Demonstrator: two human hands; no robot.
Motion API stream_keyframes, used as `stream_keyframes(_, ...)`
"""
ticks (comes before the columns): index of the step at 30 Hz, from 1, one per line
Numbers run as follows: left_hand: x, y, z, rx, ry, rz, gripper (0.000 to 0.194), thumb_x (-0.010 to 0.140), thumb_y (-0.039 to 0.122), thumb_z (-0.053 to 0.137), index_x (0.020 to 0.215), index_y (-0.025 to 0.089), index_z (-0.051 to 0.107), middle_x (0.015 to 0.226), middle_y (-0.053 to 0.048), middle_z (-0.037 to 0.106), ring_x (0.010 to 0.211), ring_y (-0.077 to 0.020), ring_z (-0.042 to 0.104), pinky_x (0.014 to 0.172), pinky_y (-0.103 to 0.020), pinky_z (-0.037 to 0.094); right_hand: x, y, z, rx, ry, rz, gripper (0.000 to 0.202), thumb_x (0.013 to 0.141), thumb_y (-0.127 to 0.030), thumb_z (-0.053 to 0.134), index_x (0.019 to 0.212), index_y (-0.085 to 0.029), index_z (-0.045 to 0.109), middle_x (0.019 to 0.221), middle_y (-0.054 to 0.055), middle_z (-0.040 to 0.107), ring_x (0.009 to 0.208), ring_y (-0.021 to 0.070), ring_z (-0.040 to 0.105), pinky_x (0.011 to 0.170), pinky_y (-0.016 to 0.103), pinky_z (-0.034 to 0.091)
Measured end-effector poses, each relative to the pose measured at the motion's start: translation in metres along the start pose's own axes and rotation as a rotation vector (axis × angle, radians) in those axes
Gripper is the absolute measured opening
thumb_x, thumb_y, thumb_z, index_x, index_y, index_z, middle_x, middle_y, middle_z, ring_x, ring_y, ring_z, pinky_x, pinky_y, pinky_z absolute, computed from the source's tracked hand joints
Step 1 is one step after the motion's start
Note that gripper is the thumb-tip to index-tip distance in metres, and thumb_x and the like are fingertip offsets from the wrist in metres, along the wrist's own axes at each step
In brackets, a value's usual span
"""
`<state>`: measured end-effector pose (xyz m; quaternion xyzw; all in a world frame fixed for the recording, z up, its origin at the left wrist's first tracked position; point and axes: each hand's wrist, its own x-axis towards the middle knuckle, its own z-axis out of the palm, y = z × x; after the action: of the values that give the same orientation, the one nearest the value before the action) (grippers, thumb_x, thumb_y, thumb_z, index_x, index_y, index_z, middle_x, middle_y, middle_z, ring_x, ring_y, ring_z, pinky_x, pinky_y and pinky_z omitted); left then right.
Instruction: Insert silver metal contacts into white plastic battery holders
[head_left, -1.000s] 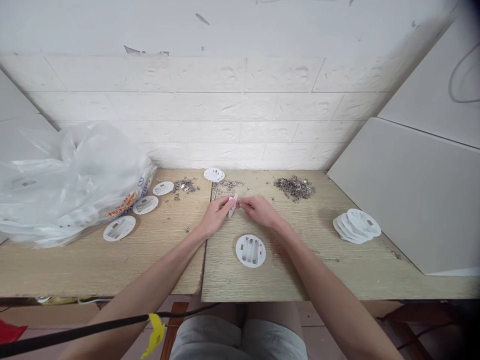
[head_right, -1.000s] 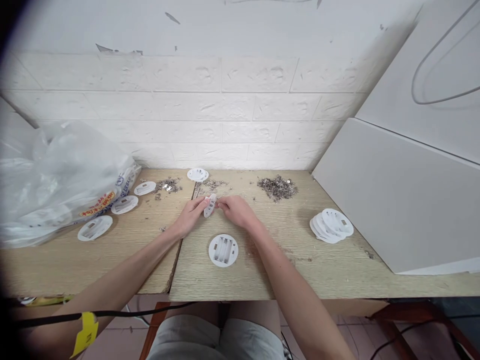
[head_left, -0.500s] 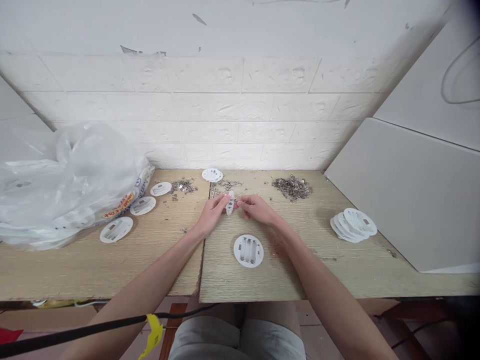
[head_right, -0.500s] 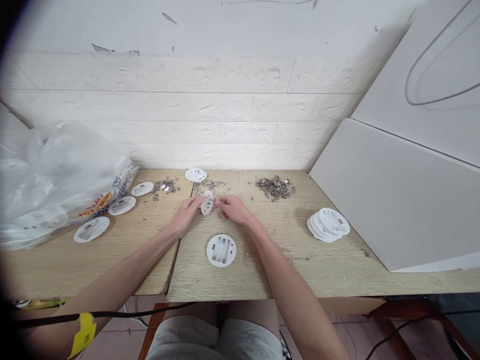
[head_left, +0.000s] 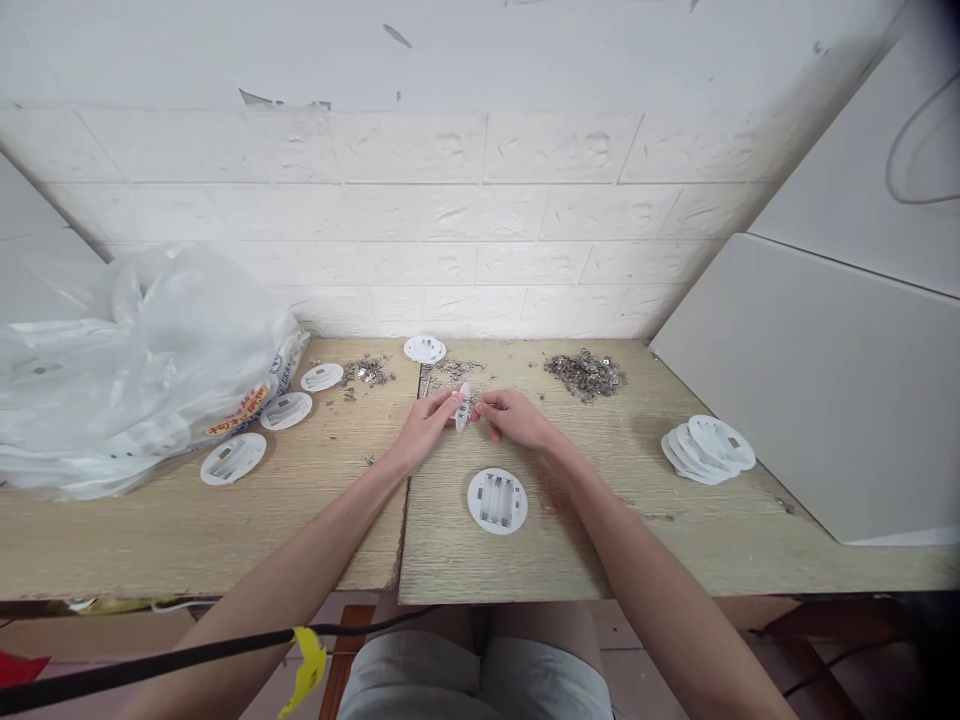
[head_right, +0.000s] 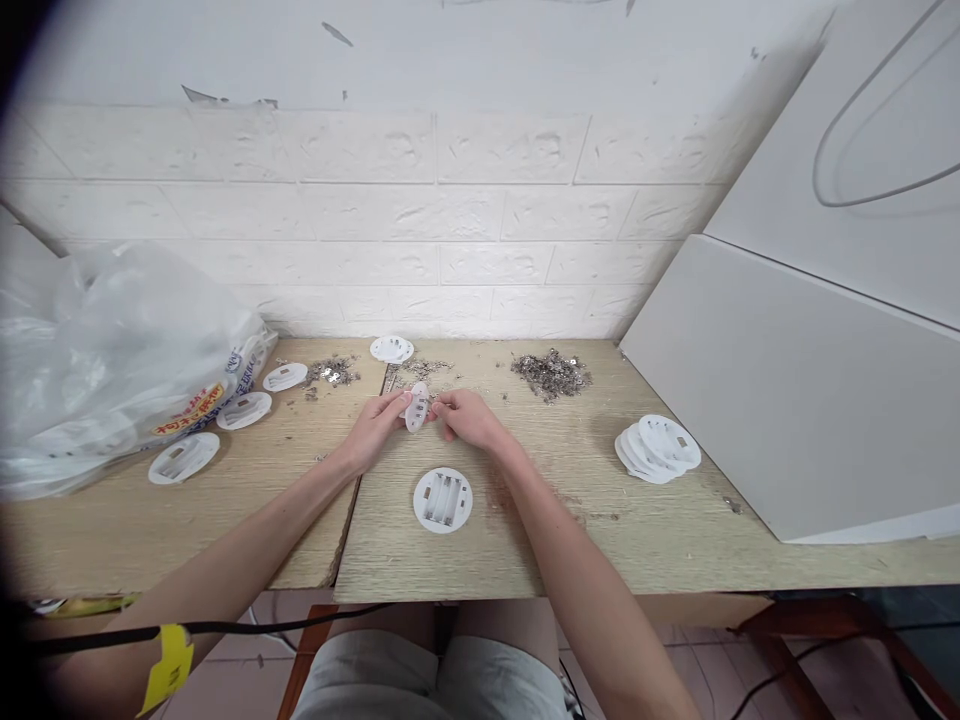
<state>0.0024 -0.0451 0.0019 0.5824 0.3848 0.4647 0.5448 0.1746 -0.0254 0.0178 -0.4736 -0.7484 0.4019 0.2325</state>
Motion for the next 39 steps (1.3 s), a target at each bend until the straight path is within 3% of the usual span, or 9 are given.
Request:
stream_keyframes(9,0.000,-0.003,0.000,-0.042,-0.009,0.012,0.039,0.082,0.049,0.053,0.091,0.015,0.068,0.087,-0.005,0.068,0.080,-0.0166,0.060,0.080,-0.030,0.047,-0.001,-0.004,0.003,-0.178,0.032,-0.084,0.025,0.086,-0.016,0.038,0.073,-0.015,0.060,0.048,-0.003,0.051,0.051,0.0113,0.046,0.058,0.021,0.033)
stream_keyframes(18,0.000,-0.004,0.001,0.012,0.006,0.022,0.042,0.080,0.053,0.055,0.095,0.016,0.069,0.089,-0.006,0.069,0.084,-0.0191,0.061,0.078,-0.029,0.047,0.001,-0.003,0.008,-0.399,0.121,-0.167,0.027,0.088,-0.015,0.040,0.079,-0.015,0.065,0.077,0.006,0.068,0.067,0.0141,0.055,0.063,0.022,0.032)
stream_keyframes(29,0.010,-0.006,-0.006,-0.193,0.052,-0.060,0.041,0.077,0.049,0.060,0.089,0.012,0.070,0.088,-0.010,0.071,0.085,-0.0218,0.064,0.081,-0.035,0.049,-0.001,-0.004,-0.003,-0.314,0.080,-0.128,0.026,0.090,-0.019,0.041,0.076,-0.015,0.063,0.062,0.001,0.059,0.060,0.0119,0.048,0.059,0.021,0.030)
stream_keyframes(39,0.008,-0.005,-0.005,-0.149,0.016,-0.037,0.040,0.076,0.048,0.061,0.097,0.014,0.069,0.091,-0.008,0.070,0.089,-0.0220,0.064,0.083,-0.034,0.049,-0.001,-0.004,-0.002,-0.306,0.100,-0.124,0.025,0.089,-0.018,0.043,0.075,-0.014,0.063,0.063,0.001,0.059,0.060,0.0112,0.047,0.058,0.022,0.027)
